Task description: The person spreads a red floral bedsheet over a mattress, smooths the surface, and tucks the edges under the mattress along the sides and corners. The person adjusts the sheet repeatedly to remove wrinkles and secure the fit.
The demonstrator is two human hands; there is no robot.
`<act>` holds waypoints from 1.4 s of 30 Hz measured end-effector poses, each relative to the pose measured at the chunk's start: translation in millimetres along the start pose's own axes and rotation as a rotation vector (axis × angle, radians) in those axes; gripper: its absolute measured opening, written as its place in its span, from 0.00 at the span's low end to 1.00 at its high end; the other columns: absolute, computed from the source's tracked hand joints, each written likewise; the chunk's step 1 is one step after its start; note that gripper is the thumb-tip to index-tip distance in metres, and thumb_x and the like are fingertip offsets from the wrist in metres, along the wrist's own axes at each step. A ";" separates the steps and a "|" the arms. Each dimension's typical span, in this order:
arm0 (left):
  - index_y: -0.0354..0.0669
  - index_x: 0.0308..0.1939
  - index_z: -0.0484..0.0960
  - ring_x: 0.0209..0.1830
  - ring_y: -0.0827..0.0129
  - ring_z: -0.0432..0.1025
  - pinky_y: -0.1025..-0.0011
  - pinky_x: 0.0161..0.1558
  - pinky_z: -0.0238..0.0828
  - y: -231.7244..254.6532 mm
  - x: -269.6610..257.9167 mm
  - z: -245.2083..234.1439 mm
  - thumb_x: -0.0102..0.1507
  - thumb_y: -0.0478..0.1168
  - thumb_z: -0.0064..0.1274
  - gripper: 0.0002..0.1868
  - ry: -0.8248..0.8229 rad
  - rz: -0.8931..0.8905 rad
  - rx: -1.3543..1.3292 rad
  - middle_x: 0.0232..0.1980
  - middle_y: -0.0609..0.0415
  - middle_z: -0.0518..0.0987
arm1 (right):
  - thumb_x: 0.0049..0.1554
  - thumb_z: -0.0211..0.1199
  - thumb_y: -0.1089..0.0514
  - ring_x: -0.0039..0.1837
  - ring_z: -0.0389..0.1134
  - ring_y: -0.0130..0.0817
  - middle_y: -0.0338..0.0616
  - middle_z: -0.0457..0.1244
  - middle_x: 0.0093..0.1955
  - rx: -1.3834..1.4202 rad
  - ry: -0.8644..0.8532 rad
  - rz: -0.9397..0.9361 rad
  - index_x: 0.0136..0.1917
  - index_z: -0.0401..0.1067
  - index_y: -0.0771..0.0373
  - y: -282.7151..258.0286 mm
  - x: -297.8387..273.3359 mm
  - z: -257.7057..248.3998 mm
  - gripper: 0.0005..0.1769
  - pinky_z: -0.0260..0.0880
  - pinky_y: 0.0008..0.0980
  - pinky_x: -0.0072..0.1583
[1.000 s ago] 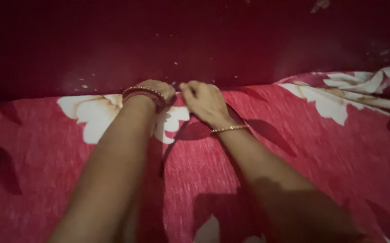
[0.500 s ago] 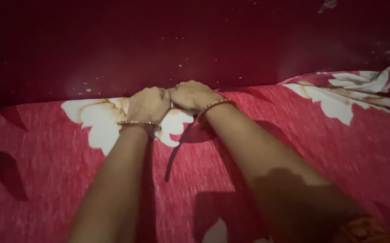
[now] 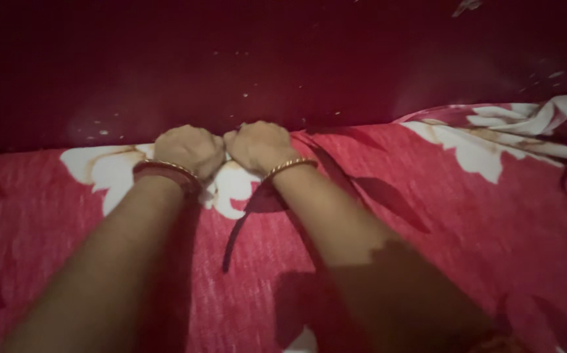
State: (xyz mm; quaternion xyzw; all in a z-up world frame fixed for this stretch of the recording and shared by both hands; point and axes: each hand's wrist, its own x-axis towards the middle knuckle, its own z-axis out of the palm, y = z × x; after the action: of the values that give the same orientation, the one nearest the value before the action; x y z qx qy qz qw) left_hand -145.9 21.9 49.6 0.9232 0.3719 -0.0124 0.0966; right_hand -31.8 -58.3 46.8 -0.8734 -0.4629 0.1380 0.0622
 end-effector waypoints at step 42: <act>0.45 0.62 0.77 0.68 0.48 0.63 0.48 0.68 0.56 361.1 18.0 111.3 0.67 0.49 0.43 0.23 0.551 0.636 -0.257 0.65 0.46 0.75 | 0.62 0.58 0.65 0.64 0.65 0.50 0.50 0.65 0.59 0.119 1.092 -0.194 0.59 0.71 0.62 393.9 -165.2 -17.9 0.11 0.64 0.49 0.65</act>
State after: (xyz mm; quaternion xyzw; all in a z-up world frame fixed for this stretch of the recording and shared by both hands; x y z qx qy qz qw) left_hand 121.3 -241.1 -0.2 0.9410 0.0799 0.3110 0.1066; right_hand 197.1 -416.5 1.0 -0.7665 -0.4333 -0.3149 0.3545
